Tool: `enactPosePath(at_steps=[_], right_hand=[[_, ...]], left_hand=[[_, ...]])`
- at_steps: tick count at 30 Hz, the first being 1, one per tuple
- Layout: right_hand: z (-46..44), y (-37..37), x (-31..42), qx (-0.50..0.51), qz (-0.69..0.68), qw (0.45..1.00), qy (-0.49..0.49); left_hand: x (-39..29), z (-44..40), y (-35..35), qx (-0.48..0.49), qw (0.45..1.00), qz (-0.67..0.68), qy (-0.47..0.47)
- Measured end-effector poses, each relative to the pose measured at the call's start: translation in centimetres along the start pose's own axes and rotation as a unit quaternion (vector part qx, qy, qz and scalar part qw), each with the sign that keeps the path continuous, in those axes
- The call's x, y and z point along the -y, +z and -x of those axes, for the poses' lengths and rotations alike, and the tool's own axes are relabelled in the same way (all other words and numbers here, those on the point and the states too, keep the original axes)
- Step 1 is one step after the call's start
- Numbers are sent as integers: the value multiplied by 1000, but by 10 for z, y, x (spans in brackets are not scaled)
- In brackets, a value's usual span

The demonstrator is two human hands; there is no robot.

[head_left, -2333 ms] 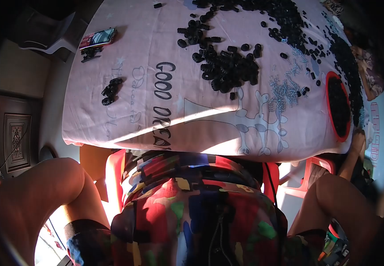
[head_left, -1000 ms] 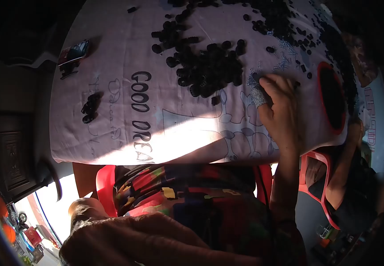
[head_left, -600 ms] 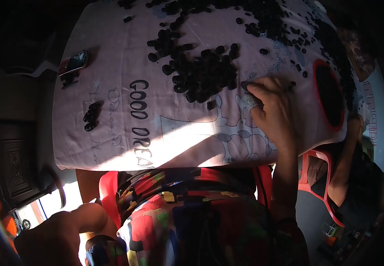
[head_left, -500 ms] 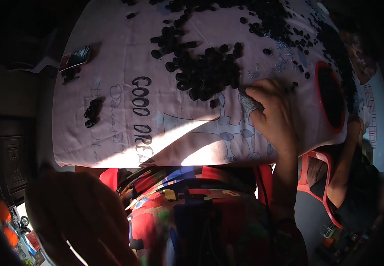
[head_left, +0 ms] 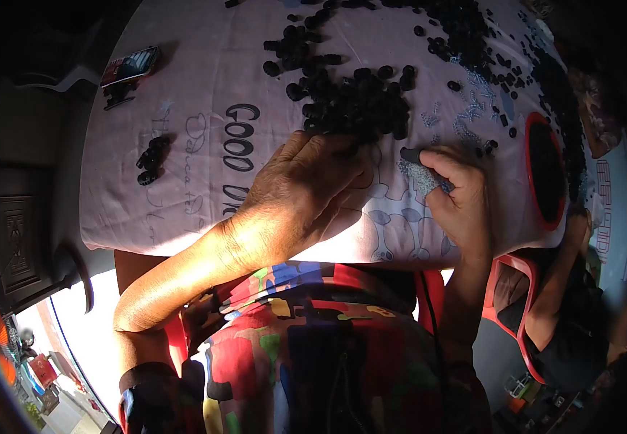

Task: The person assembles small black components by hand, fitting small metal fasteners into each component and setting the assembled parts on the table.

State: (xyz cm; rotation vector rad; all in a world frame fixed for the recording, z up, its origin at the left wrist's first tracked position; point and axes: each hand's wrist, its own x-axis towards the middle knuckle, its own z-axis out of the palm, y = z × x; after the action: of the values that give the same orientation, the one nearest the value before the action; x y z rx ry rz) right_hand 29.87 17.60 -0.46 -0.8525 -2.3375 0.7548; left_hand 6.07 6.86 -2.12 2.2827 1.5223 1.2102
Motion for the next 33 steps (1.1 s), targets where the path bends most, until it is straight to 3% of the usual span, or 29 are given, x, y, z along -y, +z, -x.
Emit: enactPosePath(at_steps=[5, 10, 13, 16, 22, 25, 33], right_hand=[[5, 2, -3, 3, -109, 992, 67], [0, 7, 8, 12, -164, 986, 39], [-3, 10, 18, 8, -142, 990, 24], [0, 13, 19, -10, -141, 990, 16], [5, 29, 20, -50, -224, 973, 34], [9, 27, 13, -64, -212, 975, 35], [12, 22, 10, -77, -118, 988, 70]], left_hand=[[1, 7, -1, -7, 998, 41, -49], [-7, -6, 7, 1, 976, 188, -107], [-10, -9, 15, 29, 907, 360, -215], [-13, -14, 11, 50, 845, 439, -301], [-11, -10, 18, 35, 709, 586, -391], [-16, -13, 15, 41, 688, 599, -408], [-14, -10, 20, 57, 722, 566, -393]])
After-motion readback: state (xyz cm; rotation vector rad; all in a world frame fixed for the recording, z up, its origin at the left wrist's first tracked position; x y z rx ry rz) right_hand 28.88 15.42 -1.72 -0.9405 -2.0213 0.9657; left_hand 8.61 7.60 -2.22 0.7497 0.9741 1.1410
